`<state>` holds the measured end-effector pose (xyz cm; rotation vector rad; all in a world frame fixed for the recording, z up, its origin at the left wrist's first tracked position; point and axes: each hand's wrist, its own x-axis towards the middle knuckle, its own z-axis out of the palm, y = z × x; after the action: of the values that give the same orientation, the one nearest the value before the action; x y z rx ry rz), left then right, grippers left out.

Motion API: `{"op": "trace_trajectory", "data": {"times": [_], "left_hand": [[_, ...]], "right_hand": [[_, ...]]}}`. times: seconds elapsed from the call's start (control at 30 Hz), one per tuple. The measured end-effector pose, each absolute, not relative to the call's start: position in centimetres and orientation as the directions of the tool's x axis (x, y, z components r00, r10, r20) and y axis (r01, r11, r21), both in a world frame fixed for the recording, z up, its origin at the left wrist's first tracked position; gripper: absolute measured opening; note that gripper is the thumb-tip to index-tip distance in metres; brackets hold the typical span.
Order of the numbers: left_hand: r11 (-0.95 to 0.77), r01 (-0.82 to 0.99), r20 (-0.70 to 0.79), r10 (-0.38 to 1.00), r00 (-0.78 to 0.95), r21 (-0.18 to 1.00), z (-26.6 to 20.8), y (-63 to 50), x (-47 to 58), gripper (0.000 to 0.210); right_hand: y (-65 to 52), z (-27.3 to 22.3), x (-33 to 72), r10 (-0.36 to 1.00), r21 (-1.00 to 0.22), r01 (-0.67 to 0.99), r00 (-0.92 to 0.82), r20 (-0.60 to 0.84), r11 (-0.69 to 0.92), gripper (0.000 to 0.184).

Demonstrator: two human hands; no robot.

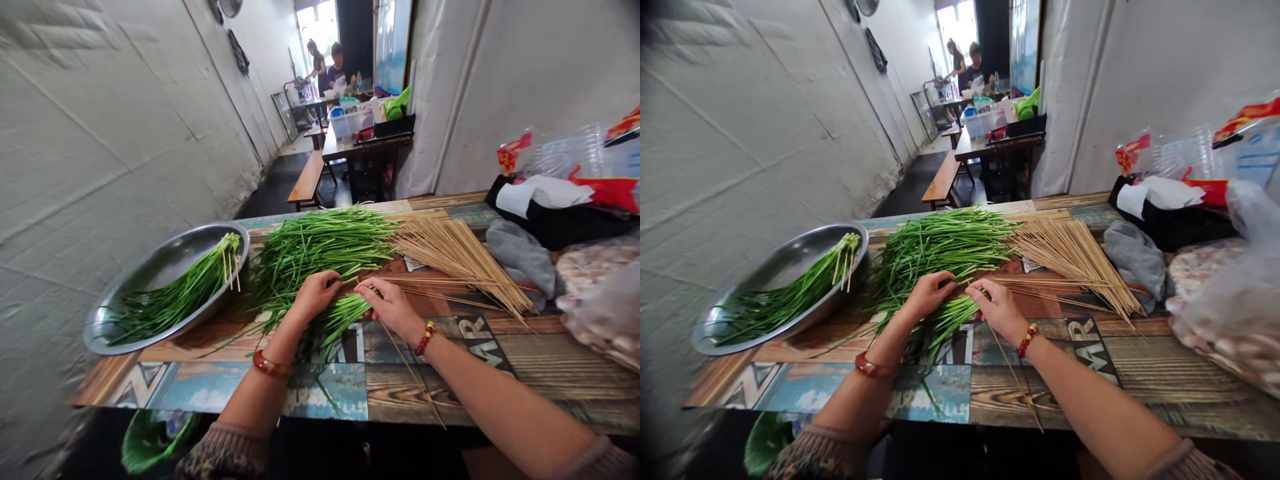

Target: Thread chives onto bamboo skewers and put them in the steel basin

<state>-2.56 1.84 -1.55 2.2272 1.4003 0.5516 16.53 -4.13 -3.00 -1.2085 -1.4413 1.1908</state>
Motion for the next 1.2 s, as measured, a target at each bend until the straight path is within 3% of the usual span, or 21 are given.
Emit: {"op": "trace_trajectory", "data": {"times": [0.17,0.27,0.43,0.57,0.67,0.8,0.97,1.07,1.2], "left_hand": [[-0.329,0.65,0.092,0.924,0.37,0.685,-1.2,1.9,-2.8,0.022],[-0.317,0.616,0.099,0.927,0.361,0.721,-0.8,1.5,-2.8,0.023],[-0.325,0.555,0.112,0.917,0.382,0.766,-0.3,0.8,-2.6,0.021],[-0.323,0.489,0.108,0.902,0.417,0.81,-0.4,0.4,-2.2,0.019],[-0.356,0.503,0.109,0.884,0.455,0.788,-0.6,0.3,-2.1,0.018],[-0.361,0.665,0.173,0.927,0.334,0.653,-1.0,0.5,-2.3,0.019],[-0.471,0.706,0.379,0.876,0.3,0.529,-0.7,0.4,-2.2,0.03],[-0.553,0.597,0.443,0.83,0.338,0.582,-0.2,0.1,-1.7,0.019],[-0.539,0.503,0.312,0.827,0.468,0.675,-0.1,-0.2,-1.2,0.017]], "right_hand": [[-3.8,-3.3,16.4,0.991,-0.996,-0.006,-0.096,-0.091,-0.092,0.036],[-4.0,-3.1,16.5,0.989,-0.994,-0.008,-0.101,-0.109,-0.11,0.035],[-4.3,-2.4,16.7,0.994,-0.974,0.212,-0.098,0.054,0.074,0.029],[-4.1,-2.2,16.7,0.965,-0.944,0.212,-0.127,0.231,0.254,0.023],[-4.0,-2.3,16.9,0.96,-0.946,0.186,-0.142,0.24,0.264,0.023],[-4.0,-2.8,17.1,0.975,-0.958,0.194,-0.116,0.19,0.21,0.025],[-4.0,-3.1,17.1,0.984,-0.969,0.182,-0.096,0.15,0.166,0.028],[-4.0,-3.0,17.1,0.983,-0.966,0.194,-0.094,0.156,0.172,0.027],[-4.2,-2.8,17.1,0.975,-0.953,0.214,-0.097,0.199,0.216,0.026]]}}
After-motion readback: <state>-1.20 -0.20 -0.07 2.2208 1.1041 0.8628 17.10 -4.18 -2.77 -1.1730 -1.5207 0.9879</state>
